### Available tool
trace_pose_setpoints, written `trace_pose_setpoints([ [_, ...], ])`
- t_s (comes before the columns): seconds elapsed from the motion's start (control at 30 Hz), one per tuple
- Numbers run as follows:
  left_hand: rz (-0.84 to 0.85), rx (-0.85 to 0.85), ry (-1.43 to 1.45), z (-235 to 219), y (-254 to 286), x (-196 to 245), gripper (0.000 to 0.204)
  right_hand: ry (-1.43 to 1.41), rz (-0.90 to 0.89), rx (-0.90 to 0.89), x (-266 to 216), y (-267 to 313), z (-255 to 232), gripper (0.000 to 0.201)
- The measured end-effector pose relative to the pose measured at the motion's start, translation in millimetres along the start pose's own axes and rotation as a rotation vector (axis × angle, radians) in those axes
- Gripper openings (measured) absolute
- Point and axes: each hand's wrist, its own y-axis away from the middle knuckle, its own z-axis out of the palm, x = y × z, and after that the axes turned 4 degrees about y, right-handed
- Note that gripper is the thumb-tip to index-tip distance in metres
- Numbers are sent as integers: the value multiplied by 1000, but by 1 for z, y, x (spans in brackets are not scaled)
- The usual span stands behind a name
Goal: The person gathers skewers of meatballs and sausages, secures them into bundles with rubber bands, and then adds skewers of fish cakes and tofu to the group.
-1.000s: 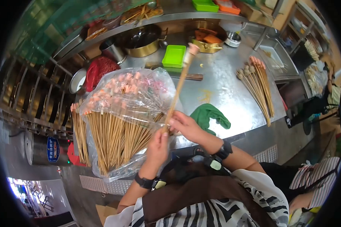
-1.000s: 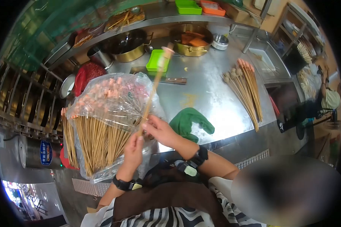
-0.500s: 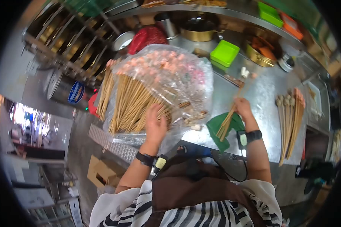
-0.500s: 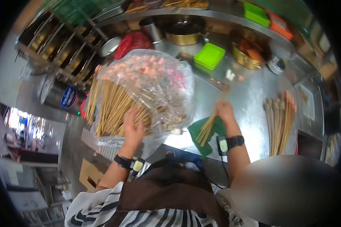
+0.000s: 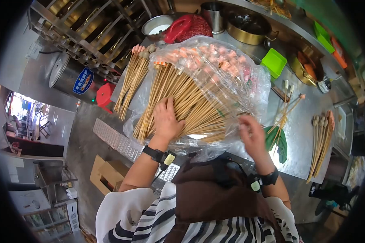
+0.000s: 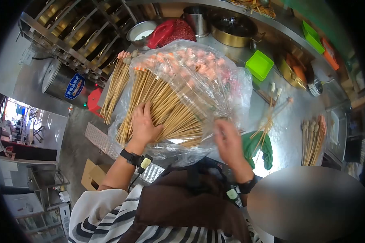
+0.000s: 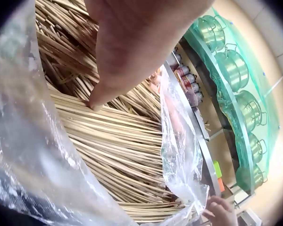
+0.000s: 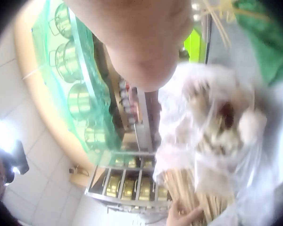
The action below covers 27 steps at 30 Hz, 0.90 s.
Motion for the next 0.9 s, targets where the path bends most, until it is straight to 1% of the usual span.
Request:
trace_pose_setpoints([
  [0.03, 6, -17, 55, -2, -3, -3, 87, -139, 35, -174, -14, -8, 19, 38],
  [0.07, 11, -33, 109, -2, -4, -8, 86, -386, 200, -345, -25, -17, 41, 41],
  [0.1, 34, -38, 140, 0, -5, -14, 79, -636, 368, -508, -32, -28, 61, 43],
  [0.13, 43, -42, 152, 1, -6, -19, 79, -628, 377, -498, -37, -42, 76, 43],
  [0.2, 131, -27, 147, 1, -4, -26, 69, -593, 647, -591, -41, -72, 97, 51],
  [0.23, 162, -14, 130, 4, -2, -29, 63, -550, 625, -407, -43, -85, 102, 48],
  [0.27, 170, -17, 143, 10, -2, -30, 63, -502, 599, -229, -44, -95, 105, 44],
  [0.33, 215, 4, -32, 20, 3, -29, 62, 21, 384, 58, -33, -111, 103, 30],
  [0.4, 197, -16, -7, 14, 7, -26, 65, -6, 337, 193, -25, -131, 89, 21],
  [0.47, 224, 56, 262, -5, 9, -25, 66, -312, 408, 174, -52, -154, 62, 21],
  [0.5, 219, 145, 241, -9, 6, -32, 68, -421, 471, 135, -56, -164, 52, 21],
  [0.53, 205, 147, 237, -9, 6, -42, 68, -528, 534, 97, -58, -174, 43, 21],
  [0.57, 74, 188, 246, -7, 6, -57, 69, -653, 557, 61, -63, -181, 37, 22],
  [0.6, -52, 232, 255, -6, 4, -71, 69, -651, 549, 57, -65, -186, 37, 22],
  [0.63, -119, 196, 223, -8, 6, -85, 65, -660, 538, 20, -66, -191, 36, 22],
  [0.67, -113, 201, 222, -10, 10, -93, 65, -670, 528, -13, -67, -195, 35, 23],
  [0.7, -181, 18, 225, -12, 14, -98, 59, -657, 534, -47, -65, -198, 37, 31],
  [0.73, -249, -168, 225, -14, 16, -102, 53, -659, 531, -39, -65, -198, 41, 31],
  [0.8, -223, -171, 242, -14, 18, -107, 49, -536, 540, 12, -66, -194, 50, 42],
  [0.83, -209, -175, 262, -14, 19, -109, 45, -501, 514, 7, -57, -194, 53, 52],
  [0.87, -211, -176, 263, -14, 19, -111, 45, -500, 515, 5, -53, -191, 55, 52],
  [0.9, -200, -170, 303, -14, 17, -113, 44, -475, 432, 32, -54, -188, 58, 51],
])
